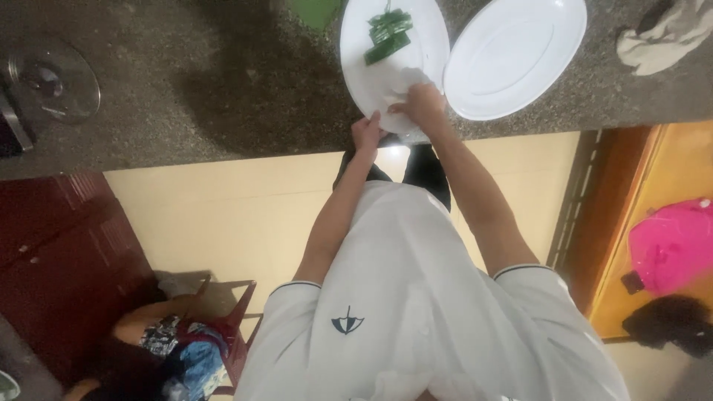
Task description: Preparing green vegetable strips by coating them in white powder on a plate.
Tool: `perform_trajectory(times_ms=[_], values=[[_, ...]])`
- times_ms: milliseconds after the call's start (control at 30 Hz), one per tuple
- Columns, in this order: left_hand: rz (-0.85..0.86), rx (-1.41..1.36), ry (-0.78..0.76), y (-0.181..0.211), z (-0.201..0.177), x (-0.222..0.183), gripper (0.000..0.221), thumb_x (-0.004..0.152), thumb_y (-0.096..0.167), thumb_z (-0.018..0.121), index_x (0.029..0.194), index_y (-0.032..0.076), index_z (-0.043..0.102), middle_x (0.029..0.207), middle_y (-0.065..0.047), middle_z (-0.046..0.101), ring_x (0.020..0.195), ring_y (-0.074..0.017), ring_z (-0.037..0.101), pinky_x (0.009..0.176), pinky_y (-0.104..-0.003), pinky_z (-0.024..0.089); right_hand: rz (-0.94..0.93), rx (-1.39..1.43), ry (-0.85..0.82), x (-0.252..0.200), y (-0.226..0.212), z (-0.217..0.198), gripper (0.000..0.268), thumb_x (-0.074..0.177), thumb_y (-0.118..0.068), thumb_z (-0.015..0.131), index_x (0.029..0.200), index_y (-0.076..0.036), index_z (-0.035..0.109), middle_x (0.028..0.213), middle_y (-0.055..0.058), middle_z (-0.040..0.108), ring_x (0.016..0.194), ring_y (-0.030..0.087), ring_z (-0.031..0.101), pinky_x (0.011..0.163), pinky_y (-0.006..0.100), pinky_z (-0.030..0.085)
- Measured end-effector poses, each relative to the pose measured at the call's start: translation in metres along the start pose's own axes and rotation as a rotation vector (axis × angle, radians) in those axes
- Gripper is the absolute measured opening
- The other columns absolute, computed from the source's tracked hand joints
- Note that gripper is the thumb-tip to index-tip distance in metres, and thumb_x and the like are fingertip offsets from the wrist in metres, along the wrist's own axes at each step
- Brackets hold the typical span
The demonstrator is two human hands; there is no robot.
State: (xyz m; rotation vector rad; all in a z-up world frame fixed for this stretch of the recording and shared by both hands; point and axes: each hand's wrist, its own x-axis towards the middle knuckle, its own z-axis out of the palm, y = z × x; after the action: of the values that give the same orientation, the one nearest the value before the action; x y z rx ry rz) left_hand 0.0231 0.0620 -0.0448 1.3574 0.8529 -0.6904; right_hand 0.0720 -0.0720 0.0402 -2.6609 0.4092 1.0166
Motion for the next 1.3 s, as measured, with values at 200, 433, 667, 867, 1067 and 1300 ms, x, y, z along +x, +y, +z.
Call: perform_trajectory(times_ms=[200,433,667,867,1067,1300], values=[[0.012,0.016,-0.027,0.013,-0.001,-0.012,0.035,0.093,0.023,0.056,0.104,-0.010,0.060,0.084,-0.018,0.063,0.081,-0.0255,0.067,0.074,-0.036,0.056,-0.025,0.031,0.026,0.004,0.004,0.002,0.066,0.075,-0.059,0.072,0.108,-0.003,0.063,0.099,0.015,0.061,0.098,0.031,0.061,0.077,0.040,0.052],[-0.002,0.036,-0.009,0.023,-0.002,-0.025,0.030,0.091,0.023,0.057,0.092,-0.006,0.062,0.073,-0.010,0.057,0.068,-0.0183,0.064,0.067,-0.033,0.057,-0.071,-0.037,-0.027,0.018,0.005,0.019,0.067,0.073,-0.061,0.072,0.108,-0.005,0.064,0.099,0.014,0.063,0.099,0.030,0.062,0.078,0.040,0.052],[0.022,0.087,0.022,0.033,0.000,-0.033,0.024,0.089,0.023,0.058,0.075,0.004,0.059,0.062,-0.001,0.043,0.054,-0.0110,0.053,0.055,-0.027,0.050,-0.130,0.021,0.063,0.018,0.011,0.032,0.056,0.078,-0.054,0.071,0.103,-0.004,0.064,0.092,0.012,0.063,0.091,0.029,0.062,0.071,0.041,0.051],[-0.105,0.035,0.011,0.029,-0.001,-0.015,0.028,0.086,0.017,0.058,0.093,-0.009,0.064,0.099,-0.018,0.066,0.091,-0.0267,0.065,0.074,-0.035,0.061,-0.300,0.164,0.116,0.023,0.023,-0.003,0.034,0.103,-0.034,0.030,0.099,-0.004,0.045,0.080,0.020,0.058,0.068,0.037,0.056,0.058,0.047,0.047],[-0.094,0.228,-0.054,0.046,-0.015,-0.014,0.030,0.087,0.022,0.056,0.097,-0.004,0.064,0.094,-0.015,0.066,0.087,-0.0247,0.066,0.074,-0.032,0.061,-0.521,-0.537,0.039,0.036,0.003,-0.022,0.036,0.092,-0.009,0.049,0.128,-0.010,0.048,0.109,0.017,0.062,0.089,0.032,0.062,0.060,0.038,0.057],[-0.125,0.092,-0.025,0.052,-0.008,-0.028,0.030,0.088,0.017,0.054,0.108,-0.004,0.062,0.111,-0.016,0.064,0.101,-0.0274,0.062,0.084,-0.037,0.056,-0.709,-1.066,0.313,0.063,-0.005,0.004,0.034,0.089,-0.018,0.058,0.056,-0.021,0.052,0.047,-0.011,0.047,0.039,0.003,0.045,0.034,0.021,0.033]])
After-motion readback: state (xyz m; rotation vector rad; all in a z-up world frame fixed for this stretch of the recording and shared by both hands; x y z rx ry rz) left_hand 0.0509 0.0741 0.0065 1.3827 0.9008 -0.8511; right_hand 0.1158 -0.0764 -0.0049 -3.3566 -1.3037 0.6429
